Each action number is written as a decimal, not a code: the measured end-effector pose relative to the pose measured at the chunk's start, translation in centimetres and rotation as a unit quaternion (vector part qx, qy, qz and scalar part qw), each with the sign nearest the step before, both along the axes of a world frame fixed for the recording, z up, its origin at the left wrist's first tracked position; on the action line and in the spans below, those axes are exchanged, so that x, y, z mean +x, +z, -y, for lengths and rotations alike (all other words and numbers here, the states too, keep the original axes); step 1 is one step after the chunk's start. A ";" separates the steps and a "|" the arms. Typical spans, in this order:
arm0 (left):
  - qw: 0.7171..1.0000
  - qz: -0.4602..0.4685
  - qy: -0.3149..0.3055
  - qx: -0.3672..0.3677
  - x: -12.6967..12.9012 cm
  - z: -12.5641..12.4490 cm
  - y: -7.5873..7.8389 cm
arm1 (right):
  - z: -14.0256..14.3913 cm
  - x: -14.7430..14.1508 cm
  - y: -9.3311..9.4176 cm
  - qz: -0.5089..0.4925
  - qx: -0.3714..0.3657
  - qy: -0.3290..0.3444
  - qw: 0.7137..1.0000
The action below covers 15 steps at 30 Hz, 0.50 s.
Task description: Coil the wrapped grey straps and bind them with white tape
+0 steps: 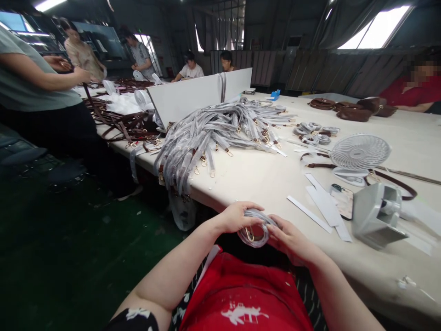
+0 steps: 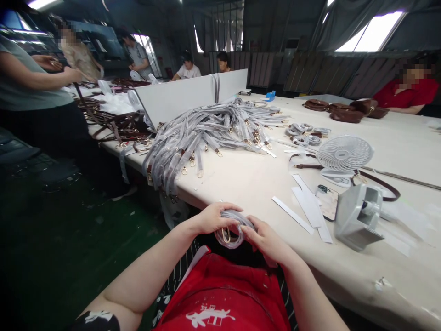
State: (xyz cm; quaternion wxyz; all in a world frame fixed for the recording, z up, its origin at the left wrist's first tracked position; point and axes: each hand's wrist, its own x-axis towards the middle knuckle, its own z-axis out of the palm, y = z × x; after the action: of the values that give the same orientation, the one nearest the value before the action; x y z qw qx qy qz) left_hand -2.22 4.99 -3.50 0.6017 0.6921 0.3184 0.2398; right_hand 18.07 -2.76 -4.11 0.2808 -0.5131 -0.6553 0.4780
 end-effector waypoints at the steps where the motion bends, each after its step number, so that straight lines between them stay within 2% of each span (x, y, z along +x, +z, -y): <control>1: 0.999 0.019 0.043 -0.019 0.1 0.0 -0.1 | 0.1 -0.1 -0.2 -0.014 -0.002 -0.012 1.000; 3: 0.988 0.069 0.123 -0.062 0.7 0.1 -0.4 | 0.1 -0.8 -0.8 -0.041 -0.004 -0.035 0.999; 5: 0.965 0.121 0.213 -0.093 1.7 0.7 -1.1 | 0.0 -1.8 -1.8 -0.077 -0.010 -0.062 0.995; 7: 0.939 0.148 0.293 -0.102 2.9 1.6 -2.2 | -0.2 -2.5 -2.8 -0.106 -0.010 -0.091 0.990; 9: 0.925 0.143 0.340 -0.093 3.7 2.5 -3.4 | -0.5 -2.5 -3.5 -0.114 -0.013 -0.098 0.988; 10: 0.925 0.131 0.346 -0.087 3.8 2.9 -4.0 | -0.7 -2.2 -3.7 -0.114 -0.023 -0.089 0.989; 12: 0.939 0.098 0.319 -0.076 3.4 3.4 -5.0 | -0.7 -0.9 -3.3 -0.108 -0.056 -0.056 0.991; 15: 0.971 0.057 0.225 -0.066 2.1 3.7 -5.4 | -0.4 1.4 -2.0 -0.063 -0.119 0.046 0.990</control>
State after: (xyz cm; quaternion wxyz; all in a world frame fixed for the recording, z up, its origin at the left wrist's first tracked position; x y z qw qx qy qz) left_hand -0.13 1.32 -8.93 0.5937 0.5470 0.4461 0.3865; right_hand 19.43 -2.31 -6.08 0.2367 -0.4811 -0.5975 0.5963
